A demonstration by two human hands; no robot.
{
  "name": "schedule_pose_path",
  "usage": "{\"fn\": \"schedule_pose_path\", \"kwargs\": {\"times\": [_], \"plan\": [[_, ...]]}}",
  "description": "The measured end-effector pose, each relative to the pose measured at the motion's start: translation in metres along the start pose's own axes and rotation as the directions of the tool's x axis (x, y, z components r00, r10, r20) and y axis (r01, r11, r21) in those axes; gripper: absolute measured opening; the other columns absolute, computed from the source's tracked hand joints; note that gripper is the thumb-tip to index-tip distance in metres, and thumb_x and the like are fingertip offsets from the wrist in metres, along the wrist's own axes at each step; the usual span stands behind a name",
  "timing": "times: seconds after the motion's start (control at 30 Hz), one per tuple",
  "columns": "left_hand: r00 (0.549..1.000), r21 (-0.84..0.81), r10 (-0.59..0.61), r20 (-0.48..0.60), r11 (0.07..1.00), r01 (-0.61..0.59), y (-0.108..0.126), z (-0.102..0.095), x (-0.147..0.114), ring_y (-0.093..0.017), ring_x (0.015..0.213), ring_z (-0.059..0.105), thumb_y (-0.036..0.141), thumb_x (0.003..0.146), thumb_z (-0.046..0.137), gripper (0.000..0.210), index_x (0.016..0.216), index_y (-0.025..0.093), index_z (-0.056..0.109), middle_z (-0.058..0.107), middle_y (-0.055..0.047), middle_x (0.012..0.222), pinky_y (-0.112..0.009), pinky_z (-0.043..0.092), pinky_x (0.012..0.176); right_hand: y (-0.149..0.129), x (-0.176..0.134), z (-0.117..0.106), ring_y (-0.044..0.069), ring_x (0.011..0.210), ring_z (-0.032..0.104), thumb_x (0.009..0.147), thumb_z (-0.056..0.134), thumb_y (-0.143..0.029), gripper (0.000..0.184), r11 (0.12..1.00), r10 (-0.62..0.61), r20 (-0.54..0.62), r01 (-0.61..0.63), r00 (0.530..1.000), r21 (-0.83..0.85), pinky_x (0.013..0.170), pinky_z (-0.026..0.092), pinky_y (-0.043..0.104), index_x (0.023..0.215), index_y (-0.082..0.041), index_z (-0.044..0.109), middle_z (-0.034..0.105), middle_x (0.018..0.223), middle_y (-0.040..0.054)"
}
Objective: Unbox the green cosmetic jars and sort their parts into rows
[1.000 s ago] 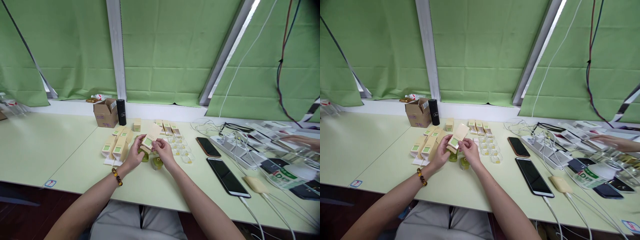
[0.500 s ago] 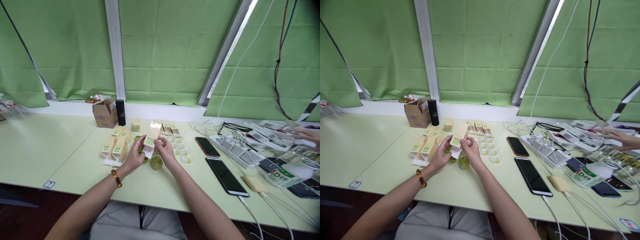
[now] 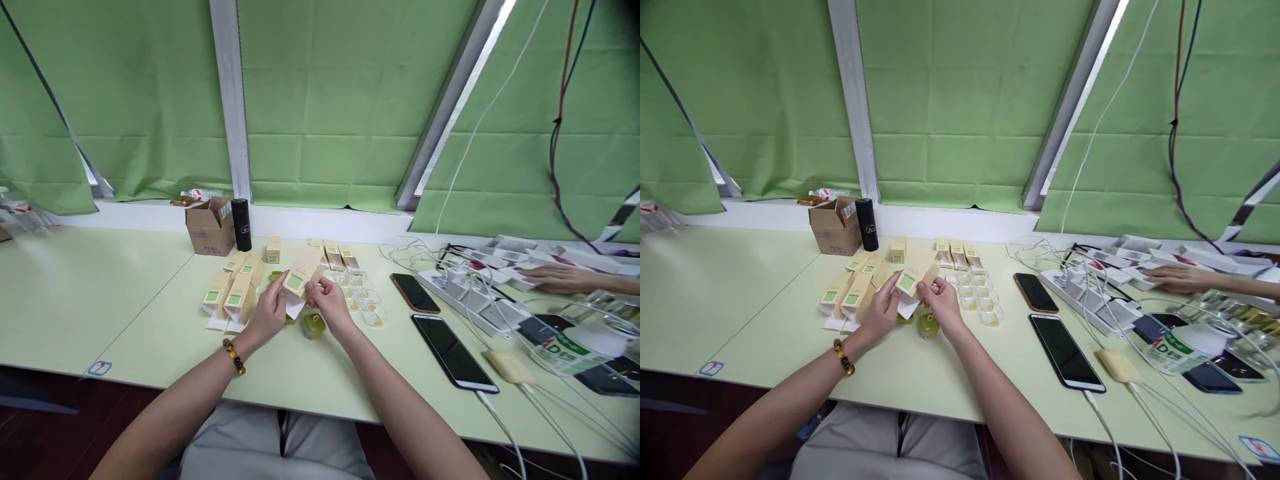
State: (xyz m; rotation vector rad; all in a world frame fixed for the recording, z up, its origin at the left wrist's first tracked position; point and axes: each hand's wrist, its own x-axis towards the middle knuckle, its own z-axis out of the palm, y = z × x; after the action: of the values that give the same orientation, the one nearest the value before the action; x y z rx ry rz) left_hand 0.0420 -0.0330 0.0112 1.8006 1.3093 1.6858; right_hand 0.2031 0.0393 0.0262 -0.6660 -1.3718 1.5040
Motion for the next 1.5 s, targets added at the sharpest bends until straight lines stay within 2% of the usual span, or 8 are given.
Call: {"fn": "schedule_pose_path", "kwargs": {"times": [0.13, 0.3, 0.6, 0.77, 0.93, 1.07, 1.17, 1.5], "plan": [[0.996, -0.069, -0.074, -0.045, 0.995, 0.071, -0.001, 0.002, 0.003, -0.027, 0.133, 0.062, 0.039, 0.101, 0.062, 0.047, 0.145, 0.023, 0.058, 0.063, -0.012, 0.146, -0.039, 0.053, 0.109, 0.005, 0.001, -0.002, 0.009, 0.046, 0.043, 0.069, 0.087, -0.064, 0.055, 0.999, -0.001, 0.03, -0.001, 1.0, 0.036, 0.049, 0.037, 0.025, 0.092, -0.017, 0.072, 0.062, 0.056, -0.0038], [0.988, -0.215, -0.151, 0.033, 0.964, 0.155, 0.004, 0.004, 0.002, -0.03, 0.132, 0.063, 0.035, 0.086, 0.082, 0.075, 0.152, 0.024, 0.05, 0.064, -0.014, 0.145, -0.041, 0.055, 0.107, 0.001, 0.0, -0.003, 0.012, 0.049, 0.054, 0.069, 0.086, -0.067, 0.057, 0.994, 0.048, 0.005, -0.048, 0.999, 0.094, 0.049, 0.041, 0.026, 0.098, -0.019, 0.073, 0.072, 0.069, 0.0013], [0.984, -0.442, -0.172, 0.042, 0.88, 0.173, 0.005, -0.001, 0.006, -0.029, 0.12, 0.068, 0.044, 0.091, 0.073, 0.06, 0.142, 0.018, 0.055, 0.068, -0.016, 0.137, -0.038, 0.056, 0.096, -0.008, -0.006, -0.001, 0.017, 0.059, 0.067, 0.064, 0.093, -0.054, 0.054, 0.99, 0.041, 0.003, -0.042, 0.999, 0.137, 0.052, 0.049, 0.026, 0.1, -0.018, 0.075, 0.08, 0.083, 0.0064], [0.985, -0.467, -0.164, 0.05, 0.868, 0.168, 0.009, -0.006, 0.008, -0.028, 0.121, 0.068, 0.044, 0.093, 0.071, 0.059, 0.143, 0.019, 0.051, 0.068, -0.016, 0.138, -0.04, 0.054, 0.101, -0.004, -0.003, -0.005, 0.024, 0.077, 0.075, 0.065, 0.093, -0.047, 0.051, 0.988, -0.036, -0.193, 0.064, 0.98, 0.138, 0.067, 0.061, 0.035, 0.103, -0.018, 0.075, 0.082, 0.097, 0.0096], [0.989, -0.255, -0.123, -0.078, 0.962, 0.099, 0.005, -0.008, 0.009, -0.028, 0.134, 0.061, 0.04, 0.094, 0.072, 0.05, 0.137, 0.022, 0.053, 0.065, -0.017, 0.143, -0.041, 0.052, 0.103, -0.002, -0.008, -0.007, 0.027, 0.09, 0.076, 0.08, 0.082, -0.039, 0.025, 0.916, -0.389, -0.292, 0.334, 0.874, -0.222, 0.077, 0.063, 0.042, 0.097, -0.02, 0.077, 0.082, 0.102, 0.0102], [0.984, -0.084, -0.06, -0.167, 0.995, 0.047, 0.009, -0.008, 0.01, -0.027, 0.133, 0.06, 0.036, 0.094, 0.071, 0.043, 0.132, 0.023, 0.058, 0.064, -0.014, 0.142, -0.039, 0.052, 0.1, 0.0, -0.018, -0.005, 0.029, 0.113, 0.073, 0.089, 0.068, -0.021, 0.018, 0.557, -0.762, 0.007, 0.66, 0.648, -0.504, 0.094, 0.062, 0.049, 0.102, -0.025, 0.079, 0.077, 0.121, 0.0108], [0.979, -0.027, -0.034, -0.202, 0.999, 0.029, 0.015, -0.008, 0.01, -0.026, 0.13, 0.061, 0.029, 0.091, 0.071, 0.041, 0.132, 0.025, 0.062, 0.065, -0.012, 0.139, -0.039, 0.051, 0.102, 0.005, -0.02, -0.004, 0.03, 0.117, 0.071, 0.089, 0.065, -0.015, 0.022, 0.378, -0.84, 0.144, 0.755, 0.523, -0.536, 0.093, 0.063, 0.05, 0.104, -0.027, 0.077, 0.072, 0.127, 0.0128], [0.95, 0.197, 0.206, -0.233, 0.967, -0.161, 0.012, -0.009, 0.004, -0.025, 0.124, 0.06, 0.017, 0.095, 0.062, 0.025, 0.117, 0.027, 0.069, 0.071, -0.007, 0.128, -0.048, 0.051, 0.107, 0.009, -0.015, -0.003, 0.033, 0.122, 0.068, 0.085, 0.076, -0.019, 0.024, 0.36, -0.858, 0.152, 0.786, 0.49, -0.502, 0.098, 0.061, 0.055, 0.107, -0.025, 0.073, 0.064, 0.132, 0.0153]]}}
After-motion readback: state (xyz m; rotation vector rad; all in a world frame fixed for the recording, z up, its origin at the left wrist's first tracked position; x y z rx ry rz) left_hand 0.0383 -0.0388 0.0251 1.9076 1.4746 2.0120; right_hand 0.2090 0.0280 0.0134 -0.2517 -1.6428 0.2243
